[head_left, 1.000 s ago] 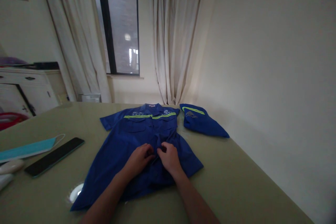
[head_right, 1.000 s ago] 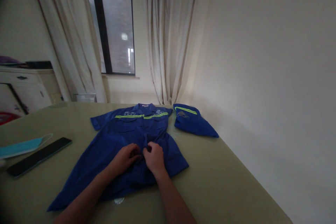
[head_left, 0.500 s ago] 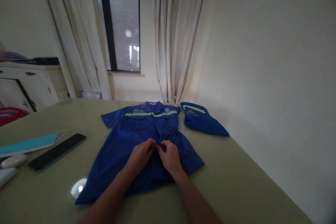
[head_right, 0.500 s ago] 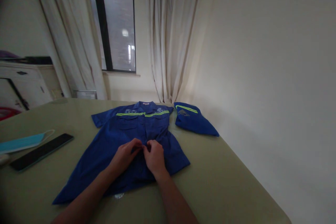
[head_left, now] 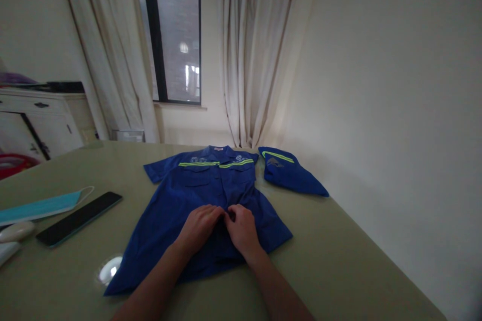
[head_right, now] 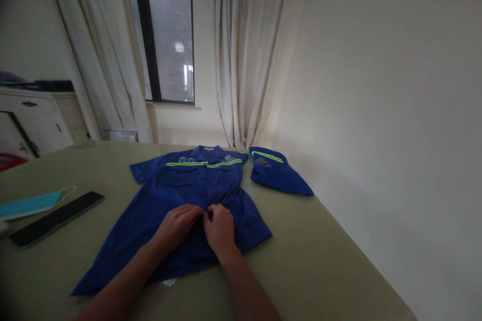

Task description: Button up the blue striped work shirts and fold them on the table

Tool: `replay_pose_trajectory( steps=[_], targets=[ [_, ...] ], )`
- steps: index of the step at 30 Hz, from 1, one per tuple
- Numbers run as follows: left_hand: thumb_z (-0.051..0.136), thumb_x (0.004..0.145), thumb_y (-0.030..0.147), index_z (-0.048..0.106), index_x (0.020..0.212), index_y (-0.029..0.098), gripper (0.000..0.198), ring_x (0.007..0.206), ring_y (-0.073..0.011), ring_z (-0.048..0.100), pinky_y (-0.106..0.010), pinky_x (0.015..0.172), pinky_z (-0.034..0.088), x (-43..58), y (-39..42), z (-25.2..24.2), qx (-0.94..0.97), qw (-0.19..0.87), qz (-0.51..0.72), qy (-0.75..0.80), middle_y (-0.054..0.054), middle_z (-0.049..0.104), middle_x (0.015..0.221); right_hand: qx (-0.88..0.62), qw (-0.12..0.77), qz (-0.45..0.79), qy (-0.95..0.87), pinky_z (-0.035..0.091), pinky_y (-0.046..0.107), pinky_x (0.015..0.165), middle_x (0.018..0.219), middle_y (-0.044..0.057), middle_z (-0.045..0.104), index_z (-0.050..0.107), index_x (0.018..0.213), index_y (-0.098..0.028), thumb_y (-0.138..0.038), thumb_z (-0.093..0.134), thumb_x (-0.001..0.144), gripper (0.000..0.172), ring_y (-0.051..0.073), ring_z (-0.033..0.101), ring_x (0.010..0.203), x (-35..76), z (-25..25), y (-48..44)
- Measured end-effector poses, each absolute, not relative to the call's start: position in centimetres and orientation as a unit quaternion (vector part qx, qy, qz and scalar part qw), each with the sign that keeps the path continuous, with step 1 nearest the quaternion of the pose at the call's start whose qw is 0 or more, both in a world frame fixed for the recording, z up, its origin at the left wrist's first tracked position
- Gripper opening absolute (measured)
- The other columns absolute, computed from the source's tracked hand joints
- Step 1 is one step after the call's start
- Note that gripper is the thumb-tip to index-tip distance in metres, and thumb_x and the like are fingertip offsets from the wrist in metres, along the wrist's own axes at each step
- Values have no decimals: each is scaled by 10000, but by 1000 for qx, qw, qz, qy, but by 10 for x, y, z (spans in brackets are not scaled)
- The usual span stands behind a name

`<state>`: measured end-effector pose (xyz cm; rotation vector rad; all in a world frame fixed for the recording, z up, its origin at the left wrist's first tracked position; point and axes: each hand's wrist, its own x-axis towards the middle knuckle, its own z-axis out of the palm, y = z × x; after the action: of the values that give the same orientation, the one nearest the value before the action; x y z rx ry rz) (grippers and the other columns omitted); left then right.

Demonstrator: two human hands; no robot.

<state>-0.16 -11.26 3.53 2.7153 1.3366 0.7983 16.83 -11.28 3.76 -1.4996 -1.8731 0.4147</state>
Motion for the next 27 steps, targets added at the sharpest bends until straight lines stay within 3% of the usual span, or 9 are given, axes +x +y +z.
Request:
replay_pose_trajectory(
  steps=[5, 11, 18, 21, 27],
  targets=[
    [504, 966, 126, 659, 947, 214, 179, 841, -208, 683, -308, 795, 505, -1, -113, 36, 862, -2, 263, 434, -33, 731, 889, -557, 372, 200, -715, 400, 257, 656, 791, 47, 730, 752, 786, -195, -209, 629, 882, 157, 174, 649, 715, 169, 38, -113],
    [495, 968, 124, 634, 1196, 238, 290, 953, -205, 714, -317, 876, 543, -3, -110, 31, 854, 23, 306, 420, -33, 759, 1050, -507, 420, 328, -677, 401, 240, 569, 646, 27, 704, 759, 726, -160, -312, 543, 911, 323, 164, 647, 613, 173, 37, -105],
    [468, 965, 111, 602, 1336, 291, 434, 1024, -197, 693, -315, 912, 550, -4, -109, 27, 849, 26, 301, 434, -32, 723, 1102, -468, 460, 489, -575, 484, 266, 521, 617, 28, 663, 700, 671, -152, -351, 480, 852, 348, 182, 641, 531, 171, 21, -93],
    [457, 973, 127, 673, 1243, 296, 384, 925, -173, 689, -269, 833, 548, -2, -112, 31, 834, 71, 307, 453, -24, 690, 1020, -457, 440, 506, -584, 506, 268, 549, 661, 25, 684, 732, 767, -153, -318, 566, 802, 236, 184, 661, 569, 173, 19, -92],
    [503, 929, 151, 745, 963, 252, 264, 919, -177, 676, -287, 850, 533, 0, -108, 30, 778, 143, 384, 476, -38, 641, 1026, -471, 419, 371, -682, 469, 245, 572, 700, 16, 688, 761, 867, -182, -214, 593, 843, 172, 167, 640, 624, 179, 25, -95]
  ],
)
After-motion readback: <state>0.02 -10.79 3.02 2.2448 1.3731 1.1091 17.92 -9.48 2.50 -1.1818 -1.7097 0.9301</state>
